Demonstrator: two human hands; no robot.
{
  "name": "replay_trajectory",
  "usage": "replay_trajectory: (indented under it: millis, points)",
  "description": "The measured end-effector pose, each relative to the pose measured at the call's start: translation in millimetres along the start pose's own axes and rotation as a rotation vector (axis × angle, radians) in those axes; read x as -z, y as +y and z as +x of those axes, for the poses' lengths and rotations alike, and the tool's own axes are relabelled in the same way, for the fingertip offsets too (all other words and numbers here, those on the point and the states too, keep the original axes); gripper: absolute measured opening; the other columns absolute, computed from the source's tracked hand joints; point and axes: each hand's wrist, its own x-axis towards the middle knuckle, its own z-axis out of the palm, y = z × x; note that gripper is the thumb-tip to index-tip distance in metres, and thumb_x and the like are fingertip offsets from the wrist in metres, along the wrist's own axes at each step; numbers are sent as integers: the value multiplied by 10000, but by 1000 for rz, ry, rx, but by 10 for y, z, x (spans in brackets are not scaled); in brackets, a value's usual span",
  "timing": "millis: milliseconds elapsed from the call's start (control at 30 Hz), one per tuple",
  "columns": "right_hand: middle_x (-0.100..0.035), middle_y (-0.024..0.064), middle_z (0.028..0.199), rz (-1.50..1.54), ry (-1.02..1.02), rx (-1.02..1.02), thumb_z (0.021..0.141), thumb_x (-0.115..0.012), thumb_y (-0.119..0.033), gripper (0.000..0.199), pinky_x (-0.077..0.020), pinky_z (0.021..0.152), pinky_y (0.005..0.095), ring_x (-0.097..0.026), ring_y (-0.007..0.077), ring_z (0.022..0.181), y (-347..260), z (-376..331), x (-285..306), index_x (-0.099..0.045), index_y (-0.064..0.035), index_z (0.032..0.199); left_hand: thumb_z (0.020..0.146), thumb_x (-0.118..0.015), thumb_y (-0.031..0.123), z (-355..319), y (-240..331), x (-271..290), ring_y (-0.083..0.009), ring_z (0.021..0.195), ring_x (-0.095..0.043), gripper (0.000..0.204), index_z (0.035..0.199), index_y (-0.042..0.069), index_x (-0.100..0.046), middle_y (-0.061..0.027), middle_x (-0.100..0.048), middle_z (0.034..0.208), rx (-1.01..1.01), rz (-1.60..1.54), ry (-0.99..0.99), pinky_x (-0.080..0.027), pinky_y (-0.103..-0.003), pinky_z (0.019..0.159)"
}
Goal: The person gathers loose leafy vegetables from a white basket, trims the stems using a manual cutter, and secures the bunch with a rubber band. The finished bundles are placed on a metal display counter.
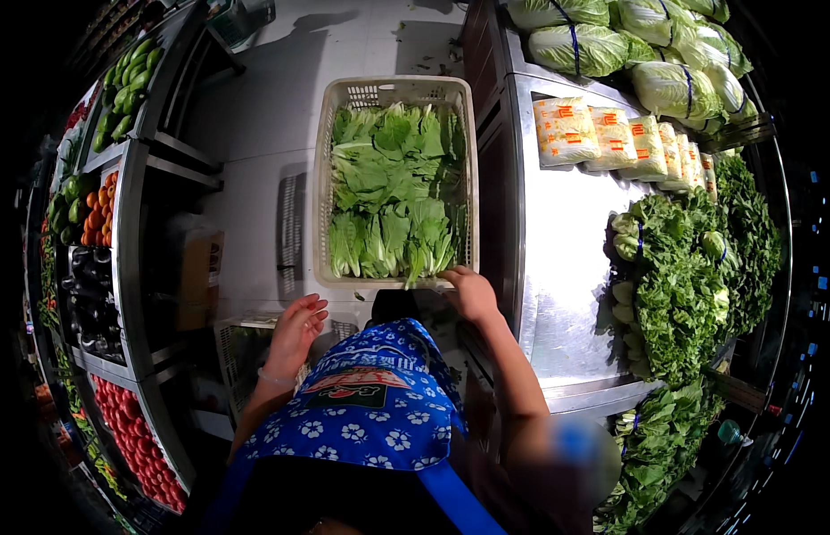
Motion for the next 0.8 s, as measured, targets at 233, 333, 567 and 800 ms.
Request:
replay_trajectory:
  millis: [233, 333, 567, 800]
  points:
    - [-578, 108, 1220, -268, -258, 378, 743, -698, -178, 381, -537, 800, 406, -641, 315, 957, 80, 690, -996, -677, -154, 1123, 979, -532, 117, 288, 175, -404, -170, 1026, -600, 262, 1227, 44, -570, -109, -627, 1198, 51, 45, 52, -479, -289, 859]
    - [-635, 106, 1080, -267, -320, 347, 735, -702, -145, 270, -541, 744, 412, -656, 318, 870, 162, 719, -974, -704, -121, 1004, 982, -532, 124, 363, 276, -622, -167, 1030, -603, 264, 1231, 46, -571, -105, -629, 1200, 79, 54, 27, -481, -289, 861]
    - [-637, 75, 893, 418, 312, 46, 710, -742, 21, 197, -526, 633, 318, -658, 240, 752, 336, 919, 252, -706, -69, 881, 978, -522, 109, 851, 277, -784, -157, 1010, -608, 266, 1231, 45, -572, -89, -641, 1170, 167, 137, -17, -482, -284, 858]
    - [-592, 96, 924, 223, 774, 85, 714, -711, 59, 252, -519, 607, 340, -631, 265, 749, 229, 975, 359, -672, -90, 914, 951, -505, 62, 1348, 490, -1215, -120, 994, -585, 259, 1201, 30, -565, -83, -653, 1138, -122, 567, -112, -442, -247, 859]
